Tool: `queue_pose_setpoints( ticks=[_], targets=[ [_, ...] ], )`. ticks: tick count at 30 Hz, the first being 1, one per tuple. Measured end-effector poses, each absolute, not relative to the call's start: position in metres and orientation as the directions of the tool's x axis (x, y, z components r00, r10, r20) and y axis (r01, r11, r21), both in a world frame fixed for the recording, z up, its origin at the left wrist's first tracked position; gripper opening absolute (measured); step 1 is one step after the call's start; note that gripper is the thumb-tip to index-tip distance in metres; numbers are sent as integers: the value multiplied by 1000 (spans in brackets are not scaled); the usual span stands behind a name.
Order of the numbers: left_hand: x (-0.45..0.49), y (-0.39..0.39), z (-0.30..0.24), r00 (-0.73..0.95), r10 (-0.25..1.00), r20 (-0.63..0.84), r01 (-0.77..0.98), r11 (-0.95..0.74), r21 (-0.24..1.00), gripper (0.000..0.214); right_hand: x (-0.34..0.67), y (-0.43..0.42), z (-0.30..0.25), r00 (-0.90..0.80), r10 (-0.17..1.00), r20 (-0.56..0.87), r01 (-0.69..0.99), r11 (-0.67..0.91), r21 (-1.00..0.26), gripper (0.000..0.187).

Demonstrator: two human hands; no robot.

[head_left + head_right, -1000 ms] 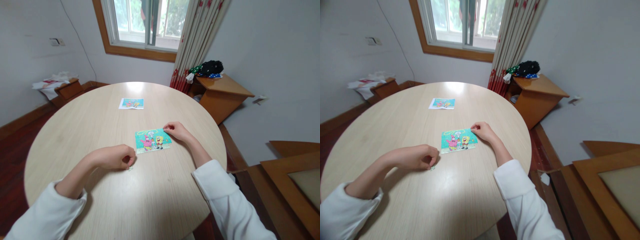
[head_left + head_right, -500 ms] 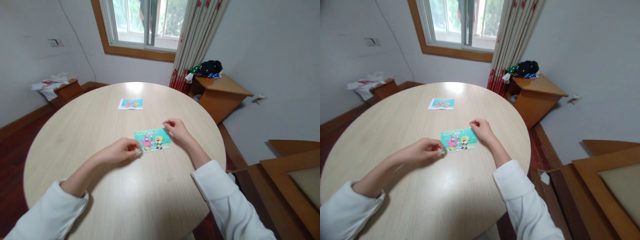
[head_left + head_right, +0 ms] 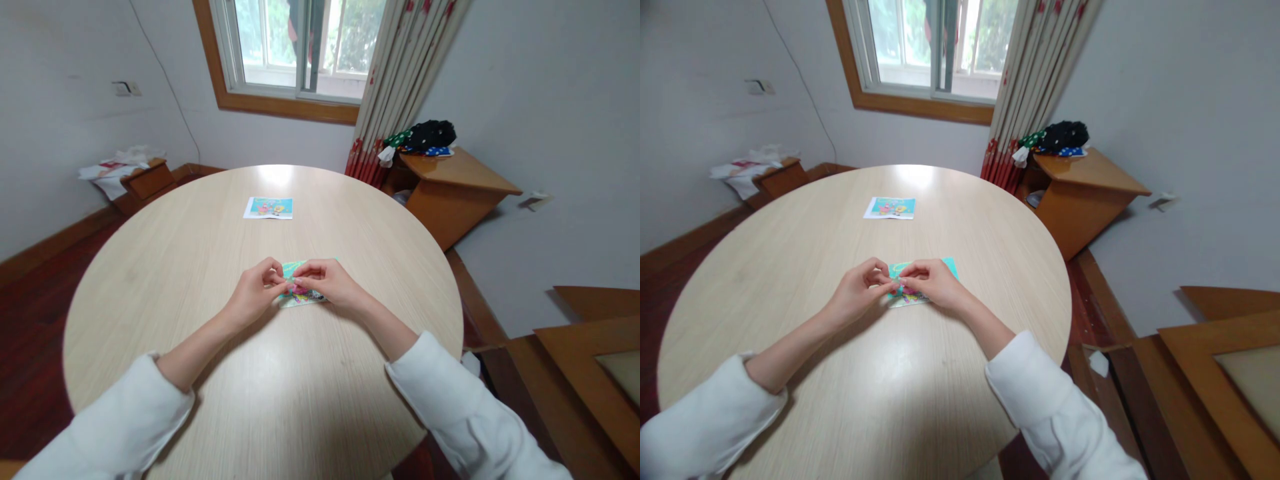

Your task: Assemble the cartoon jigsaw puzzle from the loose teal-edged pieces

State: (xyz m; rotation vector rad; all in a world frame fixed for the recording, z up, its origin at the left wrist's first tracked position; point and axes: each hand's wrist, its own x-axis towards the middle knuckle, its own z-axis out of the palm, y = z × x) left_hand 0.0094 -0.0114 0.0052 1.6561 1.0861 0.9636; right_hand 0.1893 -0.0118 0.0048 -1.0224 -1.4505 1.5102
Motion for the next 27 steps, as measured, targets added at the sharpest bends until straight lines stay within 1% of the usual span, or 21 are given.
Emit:
queue_pose_setpoints(
  ticks=[3,5,7,9,10,11,13,15,17,19,21,27],
  targets=[
    [11,-11,2,333,928,166,275,-264,924,33,187,-13,4,-362,932,-7,-6,-10,-1000,21],
    [10,-11,1,346,912,222,336,-342,878,30,189,-12,7,-350,937,5,5,7,-1000,20],
    [8,-12,3,385,878,284,403,-437,804,26,195,-9,11,-321,947,16,23,24,-999,20],
    [5,-13,4,491,811,318,447,-548,707,28,205,-3,16,-263,965,17,40,29,-999,20],
    [4,-13,5,565,764,311,466,-606,645,33,212,0,18,-217,976,21,44,32,-999,20],
    [3,-14,5,641,715,279,484,-659,576,39,219,3,20,-184,983,15,60,27,-998,20],
    [1,-16,3,756,635,160,523,-732,436,51,232,9,23,-121,993,-3,108,10,-994,18],
    [0,-17,1,792,609,40,566,-758,324,54,242,13,23,-78,996,-32,154,-19,-988,16],
    [-2,-16,-2,787,617,-16,600,-759,254,54,248,14,22,-62,997,-46,197,-33,-980,15],
    [-4,-13,-3,772,635,-21,624,-751,218,54,251,14,20,-86,994,-67,246,-44,-968,14],
    [-7,-9,-3,754,657,-15,644,-734,214,55,251,12,17,-125,987,-99,278,-61,-959,12],
    [-15,1,-1,697,717,-18,697,-671,252,54,250,10,4,-158,976,-149,224,-112,-968,6]
  ],
)
